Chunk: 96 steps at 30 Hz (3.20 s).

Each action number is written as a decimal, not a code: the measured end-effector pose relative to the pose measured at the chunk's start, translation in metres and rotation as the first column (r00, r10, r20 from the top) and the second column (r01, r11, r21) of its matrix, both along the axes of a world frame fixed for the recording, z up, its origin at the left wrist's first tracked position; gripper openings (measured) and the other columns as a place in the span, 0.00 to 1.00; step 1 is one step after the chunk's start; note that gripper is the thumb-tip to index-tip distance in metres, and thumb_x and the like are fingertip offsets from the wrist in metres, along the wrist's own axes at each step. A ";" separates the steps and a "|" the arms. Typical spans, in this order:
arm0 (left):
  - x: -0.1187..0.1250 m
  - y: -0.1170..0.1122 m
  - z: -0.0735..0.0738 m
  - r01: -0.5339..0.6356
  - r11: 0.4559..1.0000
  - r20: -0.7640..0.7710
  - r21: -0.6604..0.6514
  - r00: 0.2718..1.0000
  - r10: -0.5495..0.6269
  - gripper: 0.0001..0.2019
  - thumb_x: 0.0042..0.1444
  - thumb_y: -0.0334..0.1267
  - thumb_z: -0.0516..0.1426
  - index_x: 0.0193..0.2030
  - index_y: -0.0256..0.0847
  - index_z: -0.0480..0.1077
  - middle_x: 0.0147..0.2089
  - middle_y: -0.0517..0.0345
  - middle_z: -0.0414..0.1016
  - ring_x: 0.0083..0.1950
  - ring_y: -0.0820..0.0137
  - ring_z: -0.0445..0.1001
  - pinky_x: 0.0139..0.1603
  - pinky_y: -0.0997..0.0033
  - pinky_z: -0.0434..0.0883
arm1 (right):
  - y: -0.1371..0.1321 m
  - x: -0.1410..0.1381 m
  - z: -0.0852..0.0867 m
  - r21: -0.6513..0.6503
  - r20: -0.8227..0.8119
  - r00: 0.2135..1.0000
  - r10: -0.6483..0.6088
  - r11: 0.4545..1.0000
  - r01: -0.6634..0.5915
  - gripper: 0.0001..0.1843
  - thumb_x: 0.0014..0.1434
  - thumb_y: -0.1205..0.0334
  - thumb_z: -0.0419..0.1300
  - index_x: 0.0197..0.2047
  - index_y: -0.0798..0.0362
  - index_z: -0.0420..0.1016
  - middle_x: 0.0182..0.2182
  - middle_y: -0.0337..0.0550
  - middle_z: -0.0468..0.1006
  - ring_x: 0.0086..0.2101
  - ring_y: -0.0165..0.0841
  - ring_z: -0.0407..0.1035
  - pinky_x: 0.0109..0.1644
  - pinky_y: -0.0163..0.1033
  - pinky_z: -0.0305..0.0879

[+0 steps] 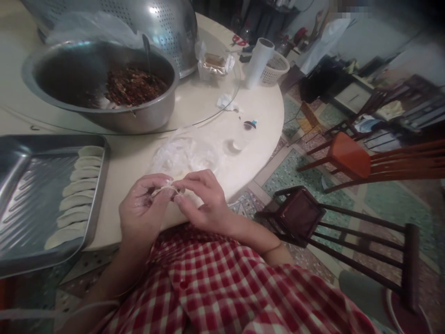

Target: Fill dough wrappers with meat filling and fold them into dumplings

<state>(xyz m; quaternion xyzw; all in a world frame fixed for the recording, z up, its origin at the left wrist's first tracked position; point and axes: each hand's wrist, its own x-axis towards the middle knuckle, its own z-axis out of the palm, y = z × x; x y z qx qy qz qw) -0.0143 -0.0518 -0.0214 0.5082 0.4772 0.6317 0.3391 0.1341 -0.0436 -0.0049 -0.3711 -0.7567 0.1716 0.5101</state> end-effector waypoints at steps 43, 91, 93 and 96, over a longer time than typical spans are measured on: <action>-0.001 0.000 0.001 0.096 0.992 0.034 -0.084 0.995 -0.093 0.02 0.56 0.35 0.66 0.36 0.45 0.80 0.40 0.63 0.78 0.36 0.77 0.77 0.36 0.83 0.78 | 0.023 0.031 0.012 0.267 0.239 0.965 0.106 0.948 -0.170 0.03 0.66 0.65 0.57 0.41 0.54 0.72 0.40 0.47 0.76 0.41 0.34 0.69 0.45 0.42 0.70; 0.001 -0.003 0.006 0.229 0.943 0.074 -0.243 0.973 -0.217 0.05 0.55 0.40 0.65 0.37 0.44 0.76 0.41 0.59 0.79 0.36 0.71 0.77 0.35 0.72 0.78 | 0.018 0.014 -0.011 -0.350 -0.528 0.845 0.085 0.885 -0.308 0.29 0.67 0.39 0.51 0.58 0.51 0.72 0.54 0.51 0.79 0.54 0.39 0.73 0.56 0.50 0.72; -0.001 -0.003 0.010 0.336 0.904 -0.048 -0.265 0.931 -0.361 0.06 0.56 0.42 0.64 0.36 0.43 0.76 0.40 0.57 0.80 0.38 0.68 0.78 0.38 0.69 0.78 | 0.025 0.009 -0.008 -0.555 -0.717 0.697 0.018 0.591 -0.586 0.36 0.67 0.34 0.40 0.61 0.51 0.69 0.53 0.52 0.79 0.53 0.40 0.74 0.56 0.53 0.72; -0.005 -0.001 0.014 0.380 0.898 -0.331 -0.222 0.837 -0.436 0.05 0.58 0.43 0.62 0.36 0.45 0.76 0.38 0.58 0.81 0.39 0.67 0.77 0.39 0.69 0.75 | 0.027 -0.002 -0.006 -0.519 -0.855 0.509 -0.102 0.209 -0.829 0.39 0.66 0.31 0.37 0.61 0.51 0.68 0.51 0.51 0.80 0.52 0.42 0.74 0.58 0.55 0.71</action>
